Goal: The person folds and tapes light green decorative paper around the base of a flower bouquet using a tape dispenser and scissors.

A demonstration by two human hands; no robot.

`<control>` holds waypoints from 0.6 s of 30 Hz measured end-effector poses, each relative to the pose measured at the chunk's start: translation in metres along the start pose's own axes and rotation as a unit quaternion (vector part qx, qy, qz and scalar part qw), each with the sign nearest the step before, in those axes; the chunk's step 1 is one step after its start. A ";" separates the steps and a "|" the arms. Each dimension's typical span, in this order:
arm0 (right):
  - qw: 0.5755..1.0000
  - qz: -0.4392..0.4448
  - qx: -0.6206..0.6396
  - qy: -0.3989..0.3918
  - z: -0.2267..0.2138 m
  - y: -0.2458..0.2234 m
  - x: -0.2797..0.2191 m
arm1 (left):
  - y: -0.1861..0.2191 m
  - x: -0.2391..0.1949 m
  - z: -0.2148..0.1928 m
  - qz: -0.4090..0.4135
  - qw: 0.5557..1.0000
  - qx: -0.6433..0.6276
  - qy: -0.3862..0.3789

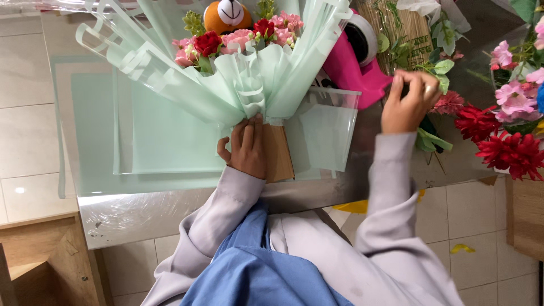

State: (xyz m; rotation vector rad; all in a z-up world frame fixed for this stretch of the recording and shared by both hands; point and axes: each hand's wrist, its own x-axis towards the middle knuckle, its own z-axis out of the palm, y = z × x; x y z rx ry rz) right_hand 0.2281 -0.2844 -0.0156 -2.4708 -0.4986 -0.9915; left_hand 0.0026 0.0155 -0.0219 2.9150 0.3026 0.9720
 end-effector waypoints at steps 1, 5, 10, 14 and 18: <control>1.000 0.001 0.001 0.001 0.005 0.006 0.004 | 0.001 -0.002 0.001 0.001 1.000 0.001 0.000; 0.998 -0.032 -0.018 -0.051 0.028 0.018 0.018 | -0.001 0.001 0.001 -0.001 1.000 0.012 0.009; 0.977 0.054 0.152 -0.138 0.028 0.018 0.021 | -0.003 0.002 -0.014 0.005 0.998 -0.015 -0.060; 0.964 0.112 0.177 -0.166 0.010 0.032 0.014 | -0.003 0.006 -0.023 0.008 0.996 -0.028 -0.089; 0.903 0.253 0.281 -0.204 -0.017 0.058 -0.008 | -0.004 0.002 -0.018 0.007 0.995 -0.027 -0.101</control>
